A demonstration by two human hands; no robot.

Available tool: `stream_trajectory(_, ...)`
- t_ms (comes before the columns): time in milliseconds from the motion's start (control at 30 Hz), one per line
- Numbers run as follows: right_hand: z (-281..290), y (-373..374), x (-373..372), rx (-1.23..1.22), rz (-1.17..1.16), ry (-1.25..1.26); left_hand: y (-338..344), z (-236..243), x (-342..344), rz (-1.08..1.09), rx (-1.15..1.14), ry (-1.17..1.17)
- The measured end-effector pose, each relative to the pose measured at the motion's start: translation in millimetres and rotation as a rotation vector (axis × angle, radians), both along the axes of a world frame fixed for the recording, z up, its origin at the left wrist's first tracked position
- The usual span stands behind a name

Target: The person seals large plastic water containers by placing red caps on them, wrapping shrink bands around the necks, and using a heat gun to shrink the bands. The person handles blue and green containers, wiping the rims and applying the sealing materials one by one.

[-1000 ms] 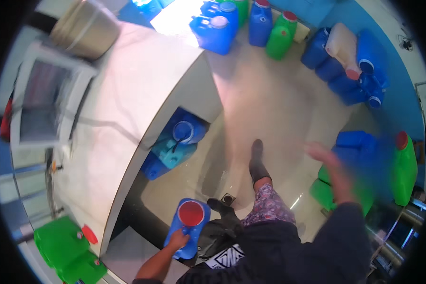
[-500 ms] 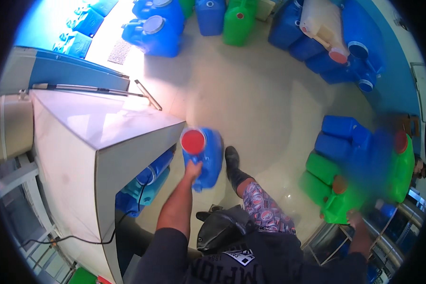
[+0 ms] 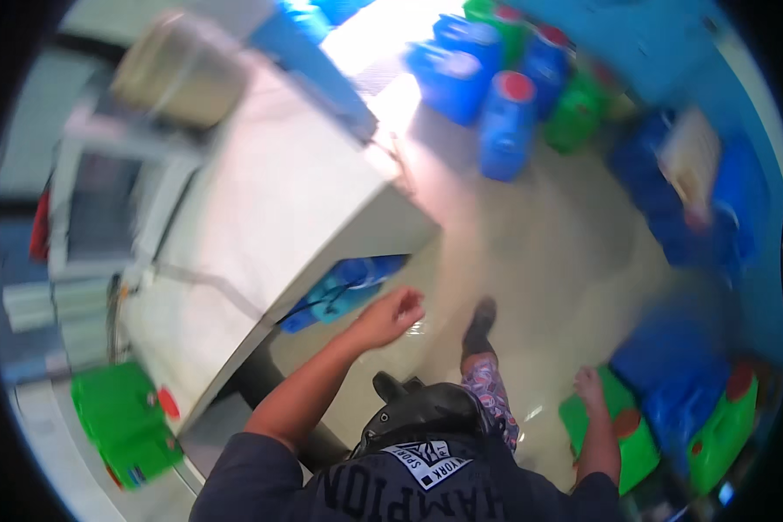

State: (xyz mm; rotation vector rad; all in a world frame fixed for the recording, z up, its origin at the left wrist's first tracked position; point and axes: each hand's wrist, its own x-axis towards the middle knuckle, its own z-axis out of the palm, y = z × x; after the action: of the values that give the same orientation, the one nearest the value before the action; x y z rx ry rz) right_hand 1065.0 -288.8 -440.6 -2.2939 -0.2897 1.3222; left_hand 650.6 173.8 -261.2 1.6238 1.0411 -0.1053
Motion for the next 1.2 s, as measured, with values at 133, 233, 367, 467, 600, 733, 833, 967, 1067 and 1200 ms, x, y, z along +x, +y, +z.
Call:
stream_trajectory(133, 2, 137, -44, 0.121, -0.014, 0.102, -74, 107, -190, 0.184, -0.060, 0.130)
stream_trajectory(233, -3, 177, -105, 0.057, 0.230, 0.070, -135, 174, -342, 0.319, 0.069, 0.259)
stream_trajectory(367, -4, 200, -213, -0.048, 0.702, -0.123, -203, 254, -548, 0.570, 0.391, 0.470)
stream_trajectory(467, 14, 217, -312, -0.046, 1.200, -0.180, -247, 321, -688, 0.802, 0.907, 0.806)
stream_trajectory(600, 64, 247, -439, 0.160, 1.525, -0.198, -296, 424, -863, 1.048, 1.341, 1.348)
stream_trajectory(733, 107, 281, -528, 0.345, 1.547, -0.174, -343, 438, -936, 1.124, 1.114, 1.355)
stream_trajectory(833, 133, 308, -573, 0.392, 1.617, -0.139, -370, 442, -935, 1.179, 1.016, 1.362)
stream_trajectory(967, 179, 345, -626, 0.439, 1.822, -0.111, -383, 474, -914, 1.564, 0.693, 1.585)
stream_trajectory(1067, 227, 361, -672, 0.693, 1.870, -0.043, -383, 465, -893, 1.928, 0.824, 0.394)
stream_trajectory(1200, 300, 387, -721, 0.796, 1.787, 0.131, -390, 436, -875, 1.986, 0.745, -0.335)
